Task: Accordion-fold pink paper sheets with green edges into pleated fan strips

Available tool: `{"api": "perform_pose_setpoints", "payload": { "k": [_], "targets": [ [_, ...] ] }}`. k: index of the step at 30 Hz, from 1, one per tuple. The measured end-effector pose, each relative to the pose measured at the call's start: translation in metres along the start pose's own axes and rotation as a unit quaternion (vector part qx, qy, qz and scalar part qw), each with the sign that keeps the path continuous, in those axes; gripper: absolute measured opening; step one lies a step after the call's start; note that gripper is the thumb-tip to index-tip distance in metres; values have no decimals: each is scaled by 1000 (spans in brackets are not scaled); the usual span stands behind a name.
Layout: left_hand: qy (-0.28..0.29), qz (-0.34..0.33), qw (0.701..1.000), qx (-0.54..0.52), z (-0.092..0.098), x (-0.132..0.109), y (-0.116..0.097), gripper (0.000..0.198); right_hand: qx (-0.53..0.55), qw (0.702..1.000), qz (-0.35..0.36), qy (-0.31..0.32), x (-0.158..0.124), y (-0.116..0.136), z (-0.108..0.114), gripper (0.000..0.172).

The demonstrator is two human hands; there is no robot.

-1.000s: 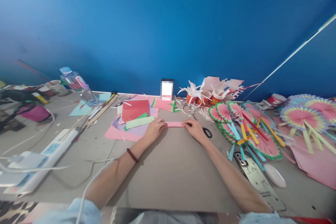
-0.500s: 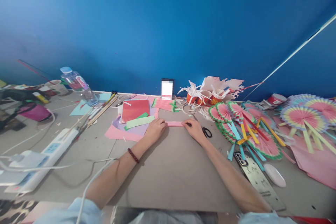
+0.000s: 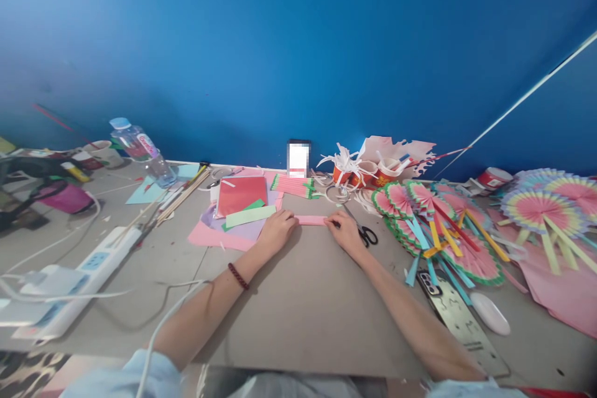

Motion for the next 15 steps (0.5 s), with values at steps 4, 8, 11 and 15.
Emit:
{"api": "perform_pose_setpoints", "payload": {
  "k": [4, 8, 11, 15],
  "targets": [
    [-2, 15, 999, -42, 3, 0, 0, 24, -27, 999, 14, -19, -3, 2, 1, 18],
    [-26, 37, 993, -106, 7, 0, 1, 21, -69, 996, 34, -34, -5, 6, 2, 18],
    [-33, 39, 993, -106, 9, 1, -1, 21, -104, 992, 52, -38, -7, 10, 3, 18],
    [-17, 23, 997, -65, 10, 2, -4, 22, -165, 983, 76, -20, -8, 17, 4, 17]
  ]
}}
Point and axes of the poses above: each hand's wrist, its own x-axis towards the middle knuckle, its own z-axis out of the back of the hand, y = z × x, the point moved 1 cm from there along x, towards the middle knuckle, and after that the axes turned 10 degrees about -x, right-handed, at the moved point
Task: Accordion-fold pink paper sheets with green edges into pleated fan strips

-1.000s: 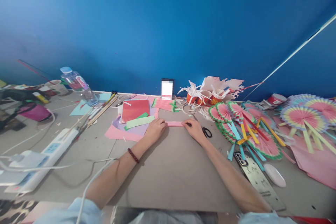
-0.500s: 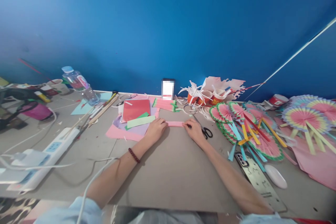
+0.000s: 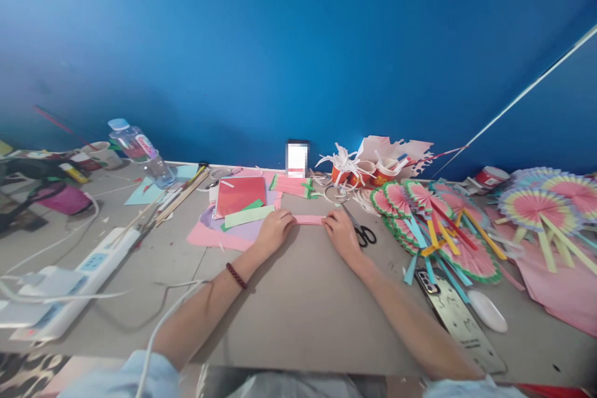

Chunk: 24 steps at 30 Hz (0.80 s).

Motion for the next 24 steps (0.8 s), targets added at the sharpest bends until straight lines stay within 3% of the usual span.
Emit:
{"api": "perform_pose_setpoints", "payload": {
  "k": [8, 18, 24],
  "targets": [
    [-10, -1, 1000, 12, -3, -1, 5, 21, -139, 986, 56, 76, 3, 12, 11, 13],
    [34, 24, 997, 70, 1, 1, -2, 20, -172, 977, 54, 118, 1, 21, 20, 15],
    [25, -32, 990, 133, 2, -3, -3, 15, -174, 975, 55, 129, -2, 26, 22, 18]
  ]
}}
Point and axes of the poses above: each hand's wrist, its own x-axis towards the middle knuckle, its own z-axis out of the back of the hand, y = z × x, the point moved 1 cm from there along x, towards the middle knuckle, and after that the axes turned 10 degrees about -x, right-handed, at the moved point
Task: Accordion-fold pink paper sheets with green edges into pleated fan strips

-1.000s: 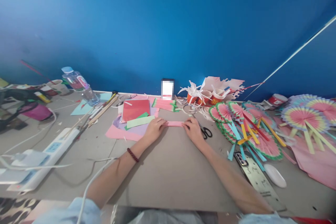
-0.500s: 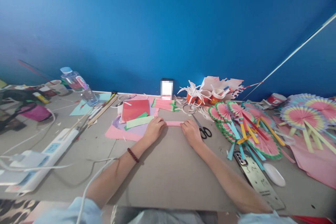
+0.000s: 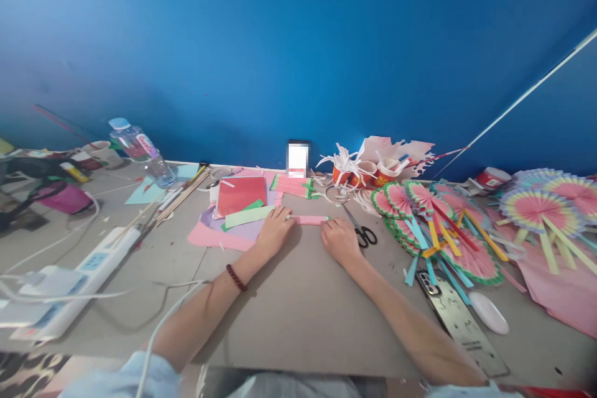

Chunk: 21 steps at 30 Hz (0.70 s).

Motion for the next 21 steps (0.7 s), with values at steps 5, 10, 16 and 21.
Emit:
{"api": "perform_pose_setpoints", "payload": {
  "k": [5, 10, 16, 21],
  "targets": [
    [53, -22, 997, 46, 0, -4, -7, 13, -12, 1000, 2, 21, -1, 4, 5, 19],
    [93, -13, 992, 84, 4, -6, -19, 17, -17, 999, -3, 40, -1, 6, 7, 20],
    [82, -2, 994, 75, 4, -7, -24, 19, -7, 999, -15, 32, -3, 8, 7, 25],
    [72, 12, 997, 37, 4, -3, -9, 19, -10, 999, -20, 39, -3, 8, 8, 26]
  ]
}}
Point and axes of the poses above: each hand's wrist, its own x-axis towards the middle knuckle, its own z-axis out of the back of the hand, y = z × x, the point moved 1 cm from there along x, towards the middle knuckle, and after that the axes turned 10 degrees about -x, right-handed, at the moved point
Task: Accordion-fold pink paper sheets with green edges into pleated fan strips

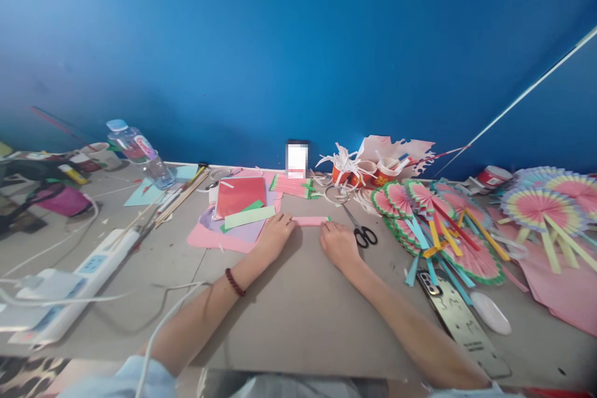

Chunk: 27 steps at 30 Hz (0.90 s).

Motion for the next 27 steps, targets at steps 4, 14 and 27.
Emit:
{"api": "perform_pose_setpoints", "payload": {
  "k": [4, 14, 27],
  "targets": [
    [6, -19, 999, -35, 0, 3, 10, 16, -5, 1000, -4, 13, 1, 1, 2, 24],
    [9, -45, 999, 16, -1, 5, 7, 14, -3, 1000, 1, 1, 0, 0, 1, 24],
    [-23, -21, 999, -15, -5, -1, 6, 13, 3, 999, 2, -34, 2, -5, -10, 16]
  ]
}}
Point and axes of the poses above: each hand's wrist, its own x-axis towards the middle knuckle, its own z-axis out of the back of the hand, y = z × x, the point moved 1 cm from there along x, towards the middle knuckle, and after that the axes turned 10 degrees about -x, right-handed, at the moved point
